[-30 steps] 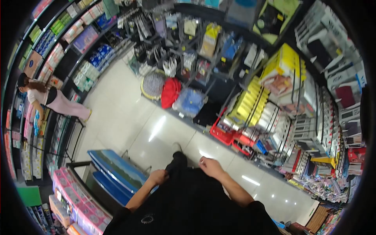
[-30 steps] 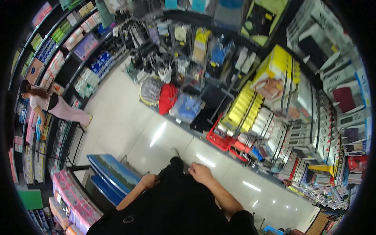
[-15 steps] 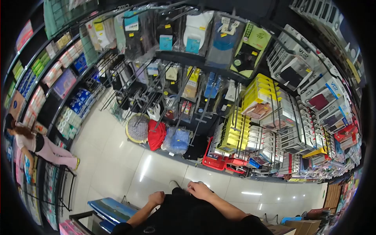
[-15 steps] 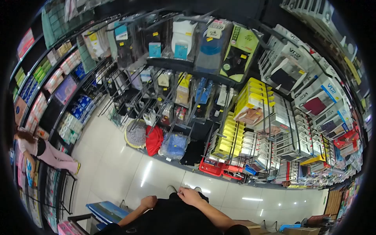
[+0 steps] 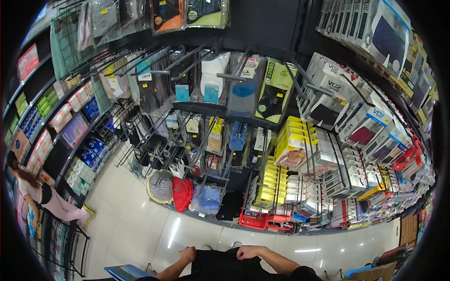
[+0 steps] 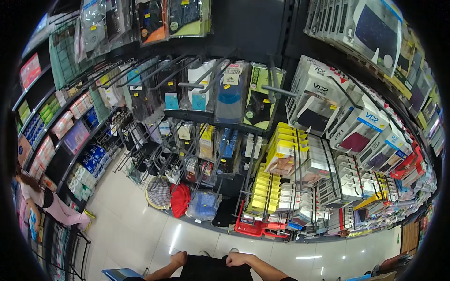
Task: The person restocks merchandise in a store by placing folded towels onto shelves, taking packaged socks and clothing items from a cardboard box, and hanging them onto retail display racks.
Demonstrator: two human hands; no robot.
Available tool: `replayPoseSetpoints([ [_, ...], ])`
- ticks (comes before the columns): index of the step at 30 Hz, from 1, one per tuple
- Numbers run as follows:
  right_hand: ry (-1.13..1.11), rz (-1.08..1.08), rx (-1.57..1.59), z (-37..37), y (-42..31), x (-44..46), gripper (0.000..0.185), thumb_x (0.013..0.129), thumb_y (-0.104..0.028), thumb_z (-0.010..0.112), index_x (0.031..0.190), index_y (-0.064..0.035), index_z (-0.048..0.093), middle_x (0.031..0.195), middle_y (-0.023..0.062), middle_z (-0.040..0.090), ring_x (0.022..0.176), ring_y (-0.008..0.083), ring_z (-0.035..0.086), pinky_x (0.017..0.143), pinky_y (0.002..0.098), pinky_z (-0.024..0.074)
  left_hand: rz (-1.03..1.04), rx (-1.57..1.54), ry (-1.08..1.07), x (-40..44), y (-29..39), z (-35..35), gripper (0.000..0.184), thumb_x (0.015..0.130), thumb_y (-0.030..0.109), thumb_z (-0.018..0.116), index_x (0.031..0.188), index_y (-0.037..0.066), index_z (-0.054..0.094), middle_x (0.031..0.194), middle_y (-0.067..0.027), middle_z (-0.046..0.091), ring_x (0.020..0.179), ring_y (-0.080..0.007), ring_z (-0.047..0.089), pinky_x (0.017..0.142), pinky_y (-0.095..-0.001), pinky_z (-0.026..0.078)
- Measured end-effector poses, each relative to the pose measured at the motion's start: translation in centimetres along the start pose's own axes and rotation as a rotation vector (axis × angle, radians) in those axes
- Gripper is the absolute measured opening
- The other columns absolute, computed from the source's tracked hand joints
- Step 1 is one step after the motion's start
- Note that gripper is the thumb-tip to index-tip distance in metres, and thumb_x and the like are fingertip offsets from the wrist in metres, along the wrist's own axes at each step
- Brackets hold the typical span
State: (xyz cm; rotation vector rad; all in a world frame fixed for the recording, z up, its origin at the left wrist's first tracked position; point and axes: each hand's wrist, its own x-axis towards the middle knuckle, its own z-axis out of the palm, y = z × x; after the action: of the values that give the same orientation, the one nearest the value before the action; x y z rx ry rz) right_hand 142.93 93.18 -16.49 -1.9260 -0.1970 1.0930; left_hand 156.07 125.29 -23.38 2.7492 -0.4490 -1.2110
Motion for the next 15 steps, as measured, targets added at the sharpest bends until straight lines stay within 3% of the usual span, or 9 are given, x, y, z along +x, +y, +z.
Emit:
replayPoseSetpoints([
  [2, 0.065, -0.065, 0.042, -0.6, 0.8, -0.2, 0.023, 0.085, -0.026, 0.066, 0.088, -0.0033, 0.069, 0.071, 0.0097, 0.064, 0.069, 0.0168, 0.058, 0.067, 0.0343, 0.0479, 0.023, 0.014, -0.047, 0.5, 1.0, 0.3, 0.034, 0.095, 0.035, 0.043, 0.115, 0.017, 0.063, 0.123, -0.0123, 0.062, 0.117, -0.0332, 0.058, 0.097, -0.0600, 0.039],
  [4, 0.326, -0.151, 0.106, -0.9, 0.3, -0.9, 0.018, 0.083, -0.020, 0.067, 0.087, -0.0022, 0.067, 0.073, 0.0108, 0.064, 0.071, 0.0198, 0.060, 0.068, 0.0352, 0.0481, 0.083, 0.034, -0.146, 0.8, 1.6, 0.8, 0.037, 0.095, 0.036, 0.040, 0.118, 0.017, 0.063, 0.128, -0.0121, 0.061, 0.121, -0.0334, 0.056, 0.098, -0.0597, 0.039],
  [6, 0.666, -0.026, -0.104, -1.9, 0.7, -0.7, 0.017, 0.085, -0.018, 0.062, 0.090, -0.0023, 0.065, 0.094, 0.0159, 0.064, 0.089, 0.0320, 0.063, 0.077, 0.0405, 0.0506, 0.075, 0.056, -0.178, 1.3, 2.2, 0.5, 0.038, 0.095, 0.036, 0.039, 0.120, 0.018, 0.062, 0.129, -0.0119, 0.060, 0.122, -0.0328, 0.056, 0.098, -0.0574, 0.041],
  [8, 0.921, 0.117, -0.168, -3.5, 0.2, -1.0, 0.017, 0.084, -0.017, 0.060, 0.091, -0.0023, 0.064, 0.099, 0.0180, 0.062, 0.096, 0.0369, 0.061, 0.082, 0.0446, 0.0501, 0.073, 0.065, -0.185, 1.5, 2.8, 0.3, 0.039, 0.095, 0.036, 0.040, 0.121, 0.018, 0.062, 0.129, -0.0114, 0.061, 0.121, -0.0318, 0.056, 0.099, -0.0545, 0.041],
  [12, 1.003, 0.215, -0.219, -2.9, 2.9, 0.3, 0.017, 0.084, -0.017, 0.059, 0.094, -0.0031, 0.064, 0.104, 0.0179, 0.059, 0.100, 0.0383, 0.059, 0.085, 0.0471, 0.0496, 0.057, 0.087, -0.194, 1.3, 4.7, -1.3, 0.038, 0.094, 0.034, 0.042, 0.120, 0.017, 0.063, 0.128, -0.0112, 0.061, 0.120, -0.0309, 0.057, 0.099, -0.0524, 0.042],
  [15, 0.943, 0.347, -0.268, -1.4, 4.7, 1.0, 0.021, 0.086, -0.019, 0.057, 0.101, -0.0045, 0.062, 0.113, 0.0186, 0.056, 0.102, 0.0396, 0.059, 0.088, 0.0496, 0.0488, -0.023, 0.114, -0.168, 1.3, 5.3, -2.2, 0.037, 0.094, 0.032, 0.043, 0.119, 0.017, 0.064, 0.128, -0.0110, 0.061, 0.121, -0.0304, 0.057, 0.099, -0.0521, 0.042],
])
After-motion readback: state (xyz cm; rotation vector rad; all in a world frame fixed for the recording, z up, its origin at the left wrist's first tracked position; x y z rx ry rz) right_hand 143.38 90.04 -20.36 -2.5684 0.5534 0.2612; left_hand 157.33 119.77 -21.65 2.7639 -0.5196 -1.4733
